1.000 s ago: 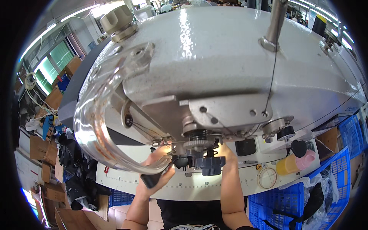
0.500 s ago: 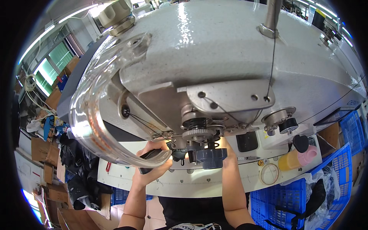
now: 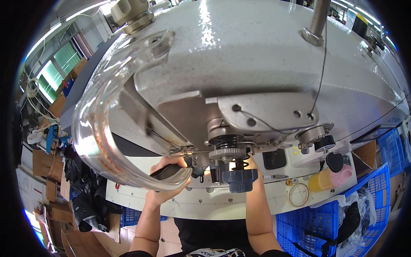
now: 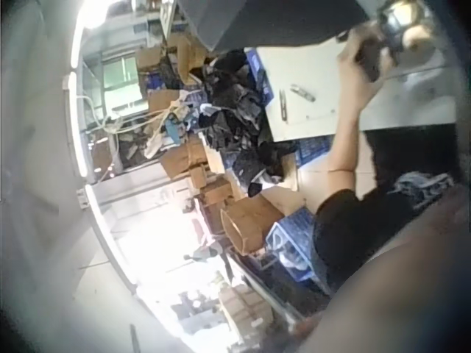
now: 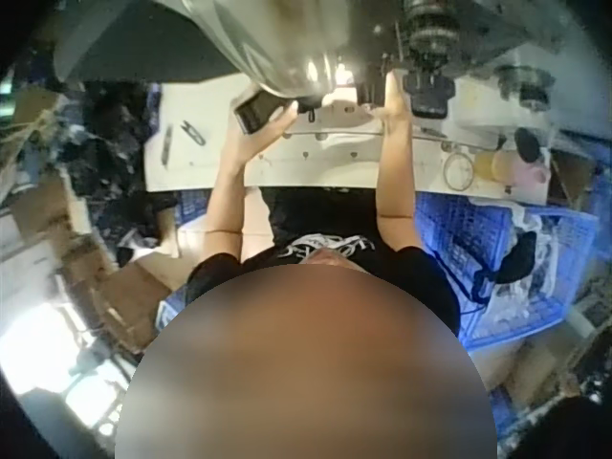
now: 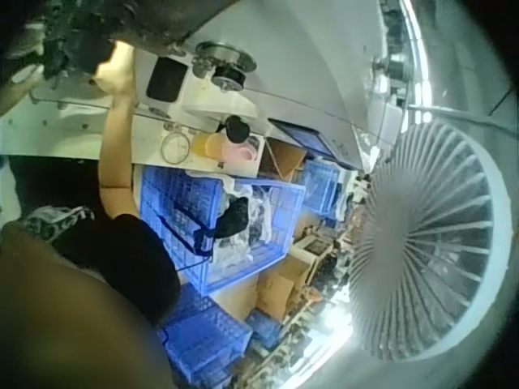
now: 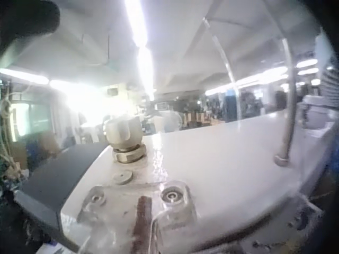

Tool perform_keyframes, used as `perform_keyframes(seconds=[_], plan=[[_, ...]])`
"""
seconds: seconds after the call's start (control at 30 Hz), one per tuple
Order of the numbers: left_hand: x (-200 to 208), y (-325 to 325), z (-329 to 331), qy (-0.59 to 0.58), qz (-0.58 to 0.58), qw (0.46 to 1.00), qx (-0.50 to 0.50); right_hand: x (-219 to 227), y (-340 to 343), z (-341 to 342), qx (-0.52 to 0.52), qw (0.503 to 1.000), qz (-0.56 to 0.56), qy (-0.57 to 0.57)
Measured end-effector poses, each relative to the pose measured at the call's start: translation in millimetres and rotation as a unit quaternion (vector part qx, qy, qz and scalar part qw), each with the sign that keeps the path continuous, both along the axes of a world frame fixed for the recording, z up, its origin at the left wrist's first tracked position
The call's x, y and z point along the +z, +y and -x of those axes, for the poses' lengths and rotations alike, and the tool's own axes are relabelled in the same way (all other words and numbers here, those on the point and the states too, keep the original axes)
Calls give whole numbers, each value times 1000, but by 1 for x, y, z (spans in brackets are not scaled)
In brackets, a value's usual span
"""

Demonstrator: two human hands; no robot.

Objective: The person stitches black shoe upper components together using an industrial sewing machine.

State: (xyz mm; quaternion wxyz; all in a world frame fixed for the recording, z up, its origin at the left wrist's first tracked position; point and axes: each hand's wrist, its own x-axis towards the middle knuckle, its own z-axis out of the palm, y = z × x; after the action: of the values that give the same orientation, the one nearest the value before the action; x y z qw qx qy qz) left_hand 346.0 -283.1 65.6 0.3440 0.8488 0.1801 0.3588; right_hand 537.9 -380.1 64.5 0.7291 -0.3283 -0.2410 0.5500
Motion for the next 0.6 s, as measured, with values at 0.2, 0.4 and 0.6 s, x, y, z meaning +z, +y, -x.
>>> perform_keyframes(seconds=[0.2,0.4,0.6], plan=[[1,4,-4,-18,39,999,11,-18,-15,-1,15,997,74,27],[-1,9,-3,46,193,980,4,-41,-15,-9,-38,992,67,-98],[5,12,-9,5,83,996,35,-62,-18,-10,-90,971,55,-214]])
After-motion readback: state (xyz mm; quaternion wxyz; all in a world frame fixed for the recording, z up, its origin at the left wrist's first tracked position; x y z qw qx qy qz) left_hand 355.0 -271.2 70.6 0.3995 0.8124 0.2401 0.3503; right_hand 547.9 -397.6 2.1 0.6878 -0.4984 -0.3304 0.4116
